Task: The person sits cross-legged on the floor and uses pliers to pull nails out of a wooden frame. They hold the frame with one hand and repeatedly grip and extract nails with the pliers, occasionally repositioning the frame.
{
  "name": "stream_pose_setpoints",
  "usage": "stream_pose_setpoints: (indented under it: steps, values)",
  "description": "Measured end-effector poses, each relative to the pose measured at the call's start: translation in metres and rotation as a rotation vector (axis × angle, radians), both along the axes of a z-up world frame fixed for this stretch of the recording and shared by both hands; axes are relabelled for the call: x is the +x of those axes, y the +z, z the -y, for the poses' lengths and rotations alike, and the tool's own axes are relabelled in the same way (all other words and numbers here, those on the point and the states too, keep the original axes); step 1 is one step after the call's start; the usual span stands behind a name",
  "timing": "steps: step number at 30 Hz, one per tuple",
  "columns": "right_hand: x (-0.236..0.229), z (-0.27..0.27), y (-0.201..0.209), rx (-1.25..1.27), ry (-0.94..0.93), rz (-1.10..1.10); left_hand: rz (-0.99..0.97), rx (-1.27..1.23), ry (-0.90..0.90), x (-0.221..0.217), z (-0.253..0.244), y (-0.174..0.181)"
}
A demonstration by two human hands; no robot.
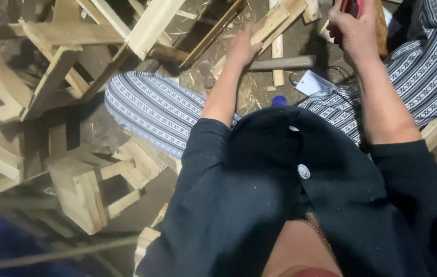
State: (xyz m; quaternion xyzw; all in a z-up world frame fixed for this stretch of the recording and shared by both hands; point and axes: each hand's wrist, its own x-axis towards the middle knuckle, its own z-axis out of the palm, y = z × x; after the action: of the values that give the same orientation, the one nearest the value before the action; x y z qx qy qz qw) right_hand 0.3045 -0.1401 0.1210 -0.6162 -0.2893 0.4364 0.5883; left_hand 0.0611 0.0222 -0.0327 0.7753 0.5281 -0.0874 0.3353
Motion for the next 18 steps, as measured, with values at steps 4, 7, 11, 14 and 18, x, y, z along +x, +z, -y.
stream_pose_setpoints:
  steps: [4,7,11,14,18]
  values:
    - [0.013,-0.016,-0.059,0.108,0.004,0.448,0.032,0.022,-0.046,-0.001,0.004,-0.014]
    - [0.001,-0.028,-0.085,0.027,0.033,0.642,0.057,0.015,-0.065,-0.005,0.002,-0.032]
    - [-0.012,-0.028,-0.117,-0.105,0.128,0.838,-0.008,0.04,-0.142,-0.011,0.001,-0.057]
    - [-0.009,-0.026,-0.137,-0.254,0.243,1.003,-0.024,0.023,-0.121,-0.011,0.0,-0.052]
    - [0.006,-0.021,-0.162,-0.374,0.356,1.147,-0.012,-0.014,-0.089,-0.009,-0.002,-0.046]
